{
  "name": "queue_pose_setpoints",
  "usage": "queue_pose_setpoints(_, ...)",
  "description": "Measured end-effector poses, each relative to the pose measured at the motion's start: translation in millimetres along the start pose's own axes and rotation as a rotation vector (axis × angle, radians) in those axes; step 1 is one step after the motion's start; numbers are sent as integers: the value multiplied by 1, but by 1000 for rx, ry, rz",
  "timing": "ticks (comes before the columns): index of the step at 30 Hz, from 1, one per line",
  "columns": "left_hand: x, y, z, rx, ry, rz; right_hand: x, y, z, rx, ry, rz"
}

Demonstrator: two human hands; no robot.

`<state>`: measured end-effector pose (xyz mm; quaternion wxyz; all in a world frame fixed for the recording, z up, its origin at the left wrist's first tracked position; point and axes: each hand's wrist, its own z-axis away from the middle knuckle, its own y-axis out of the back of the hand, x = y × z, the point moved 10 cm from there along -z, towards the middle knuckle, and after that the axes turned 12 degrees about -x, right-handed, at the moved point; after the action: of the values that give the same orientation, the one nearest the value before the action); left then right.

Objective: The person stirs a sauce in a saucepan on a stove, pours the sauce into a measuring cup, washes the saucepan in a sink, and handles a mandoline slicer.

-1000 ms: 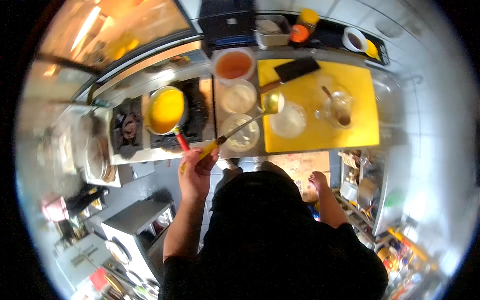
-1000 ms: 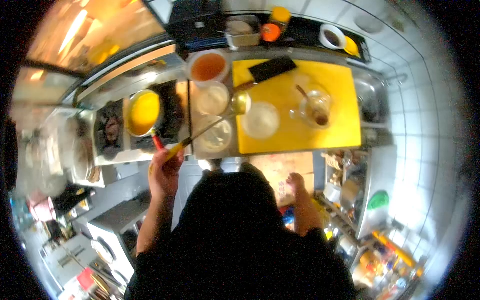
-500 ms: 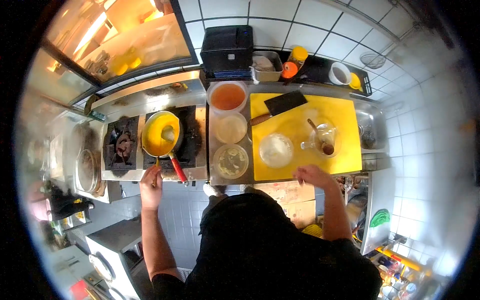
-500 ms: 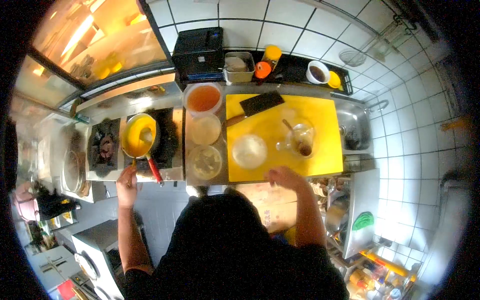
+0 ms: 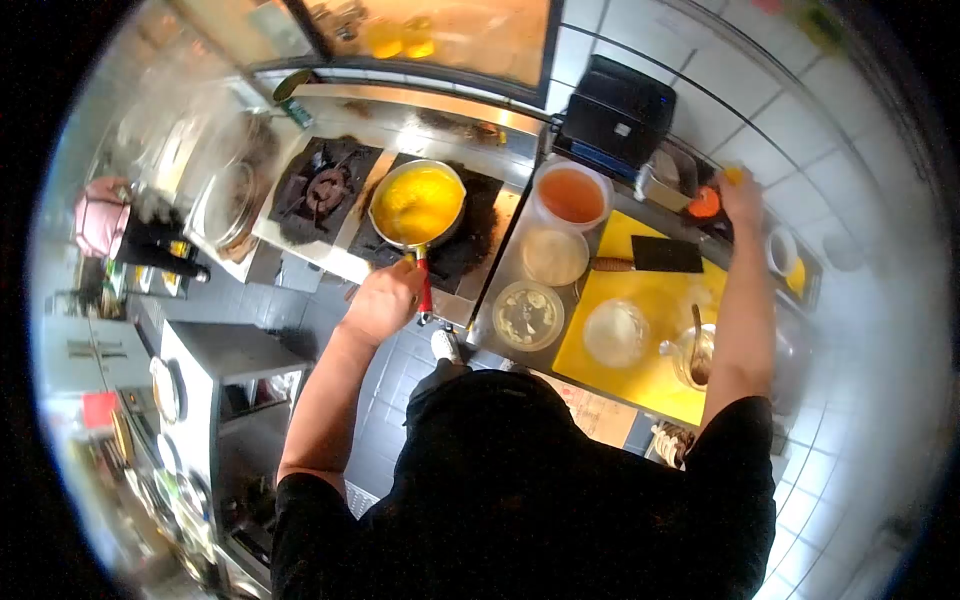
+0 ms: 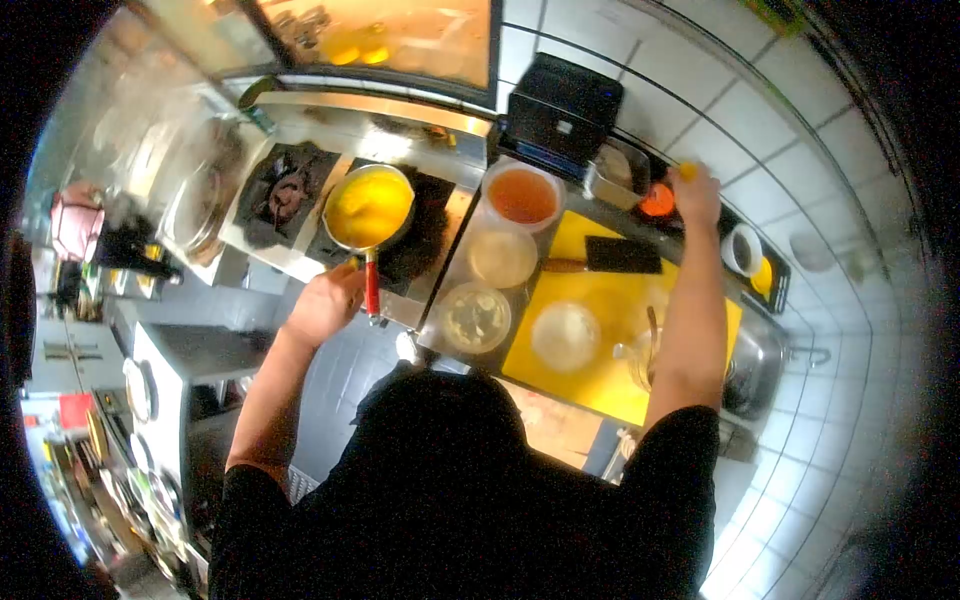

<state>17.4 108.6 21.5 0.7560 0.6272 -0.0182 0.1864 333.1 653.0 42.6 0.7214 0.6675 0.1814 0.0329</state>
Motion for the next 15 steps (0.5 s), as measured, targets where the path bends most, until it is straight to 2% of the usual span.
queue_pose_setpoints(2,7,28,9,261,-121,186,16,-21,-39,0,66,123)
queue_pose_setpoints(3,-1,22,8,252,-84,177,14,-22,-44,-29,94,107)
queue_pose_setpoints(5,-18,-32,0,179,-28,-118,9,-19,-42,-79,147,72)
queue_pose_setpoints(6,-22,-56,-7,-41,49,-135,4,-14,-38,-63,159,106)
queue_pose_setpoints(9,-13,-57,-1,212,-69,-109,1,-4,-32,-30,175,177)
queue_pose_setpoints(11,-10,-52,2,154,-29,-25,19,3,-44,-35,172,183)
queue_pose_setpoints(12,-10,-52,3,119,-19,13,46,3,-67,41,178,213)
queue_pose_setpoints(13,-8,-52,4,83,-9,51,44,15,-56,48,164,216)
queue_pose_setpoints(15,4,-31,11,167,11,-44,22,70,-9,69,138,219)
